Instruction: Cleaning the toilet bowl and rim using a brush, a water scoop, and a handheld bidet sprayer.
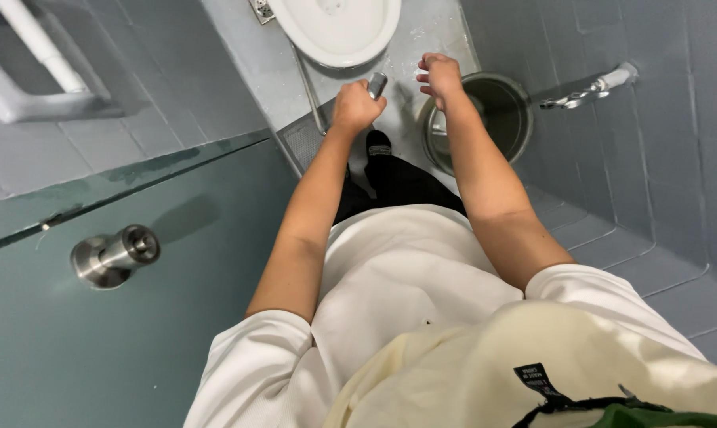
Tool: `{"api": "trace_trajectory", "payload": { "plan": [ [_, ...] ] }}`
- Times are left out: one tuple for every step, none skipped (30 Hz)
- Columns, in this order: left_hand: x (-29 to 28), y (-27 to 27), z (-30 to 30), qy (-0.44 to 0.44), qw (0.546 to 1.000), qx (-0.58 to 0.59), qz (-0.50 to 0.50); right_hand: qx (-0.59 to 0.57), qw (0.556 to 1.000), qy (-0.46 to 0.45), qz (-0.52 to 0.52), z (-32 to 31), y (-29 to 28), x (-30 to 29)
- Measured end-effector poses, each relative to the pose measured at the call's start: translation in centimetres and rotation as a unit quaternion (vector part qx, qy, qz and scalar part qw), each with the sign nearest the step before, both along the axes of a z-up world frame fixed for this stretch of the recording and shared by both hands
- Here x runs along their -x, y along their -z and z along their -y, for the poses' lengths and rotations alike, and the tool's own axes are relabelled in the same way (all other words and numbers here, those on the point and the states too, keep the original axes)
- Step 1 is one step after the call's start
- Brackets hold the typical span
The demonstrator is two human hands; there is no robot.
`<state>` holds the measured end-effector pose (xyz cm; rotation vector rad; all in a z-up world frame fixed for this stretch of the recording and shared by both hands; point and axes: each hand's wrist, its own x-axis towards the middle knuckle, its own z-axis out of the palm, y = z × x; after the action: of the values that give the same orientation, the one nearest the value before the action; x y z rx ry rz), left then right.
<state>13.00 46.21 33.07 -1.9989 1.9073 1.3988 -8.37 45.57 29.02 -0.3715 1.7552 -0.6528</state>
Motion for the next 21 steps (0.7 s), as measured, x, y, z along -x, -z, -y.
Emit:
{"api": "trace_trajectory", "payload": {
  "plan": [
    [0.3, -0.4, 0.4, 0.000, 1.000, -0.001, -0.001, -0.001, 1.000, 0.000, -0.001, 0.1, -0.1, 0.3],
    [0.5, -0.8, 0.8, -0.002, 1.000, -0.004, 0.001, -0.003, 1.000, 0.003, 0.003, 0.3, -0.3, 0.5],
    [0.7, -1.2, 1.4, -0.004, 1.000, -0.007, 0.002, -0.004, 1.000, 0.005, 0.007, 0.6, -0.5, 0.8],
    [1.0, -0.9, 1.7, -0.004, 1.000, -0.006, 0.001, -0.004, 1.000, 0.005, 0.006, 0.8, -0.3, 1.3],
    [1.1, -0.5, 2.0, -0.012, 1.000, 0.021, -0.002, 0.000, 1.000, 0.006, 0.007, 1.1, -0.2, 1.5],
    [1.2, -0.2, 2.3, -0.020, 0.999, 0.047, -0.005, 0.003, 1.000, 0.008, 0.007, 1.3, -0.1, 1.8],
    [1.4, -0.5, 2.8, -0.020, 0.999, 0.047, -0.005, 0.003, 1.000, 0.008, 0.007, 1.6, 0.1, 2.0],
    [1.6, -0.9, 3.4, -0.014, 0.999, 0.043, -0.007, 0.013, 1.000, 0.009, 0.009, 1.9, 0.3, 2.1],
    [1.9, -1.2, 3.7, -0.008, 0.999, 0.037, -0.010, 0.021, 1.000, 0.012, 0.010, 2.0, 0.5, 2.4],
    [2.1, -0.8, 3.8, -0.006, 0.999, 0.035, -0.011, 0.019, 1.000, 0.014, 0.010, 2.1, 0.2, 2.4],
    [2.2, -0.4, 4.2, -0.021, 0.998, 0.059, -0.023, 0.020, 1.000, 0.018, 0.014, 2.5, -0.1, 2.3],
    [2.3, 0.0, 4.6, -0.037, 0.995, 0.083, -0.036, 0.021, 0.999, 0.022, 0.019, 2.9, -0.4, 2.2],
    [2.5, -0.2, 5.1, -0.034, 0.995, 0.085, -0.036, 0.023, 0.999, 0.024, 0.019, 3.4, -0.6, 2.2],
    [2.6, -0.4, 5.6, -0.036, 0.996, 0.075, -0.031, 0.020, 0.999, 0.027, 0.022, 3.8, -0.8, 2.1],
    [2.7, -0.5, 5.9, -0.038, 0.997, 0.063, -0.027, 0.014, 0.999, 0.031, 0.024, 3.9, -1.0, 2.0],
    [2.7, 0.0, 6.1, -0.035, 0.997, 0.062, -0.028, 0.014, 0.999, 0.033, 0.023, 4.1, -1.2, 2.0],
    [2.5, 0.5, 6.7, -0.034, 0.996, 0.081, -0.034, 0.015, 0.999, 0.038, 0.024, 4.6, -1.4, 1.9],
    [2.4, 1.1, 7.2, -0.033, 0.994, 0.100, -0.041, 0.016, 0.999, 0.042, 0.025, 5.1, -1.7, 1.7],
    [2.2, 1.2, 7.8, -0.028, 0.994, 0.101, -0.042, 0.016, 0.998, 0.047, 0.025, 5.4, -1.1, 1.9],
    [1.9, 1.3, 8.3, -0.028, 0.993, 0.101, -0.047, 0.015, 0.998, 0.051, 0.021, 5.7, -0.5, 2.0],
    [1.7, 1.4, 9.2, -0.029, 0.993, 0.103, -0.053, 0.015, 0.998, 0.054, 0.017, 6.3, 0.0, 2.1]
  ]
}}
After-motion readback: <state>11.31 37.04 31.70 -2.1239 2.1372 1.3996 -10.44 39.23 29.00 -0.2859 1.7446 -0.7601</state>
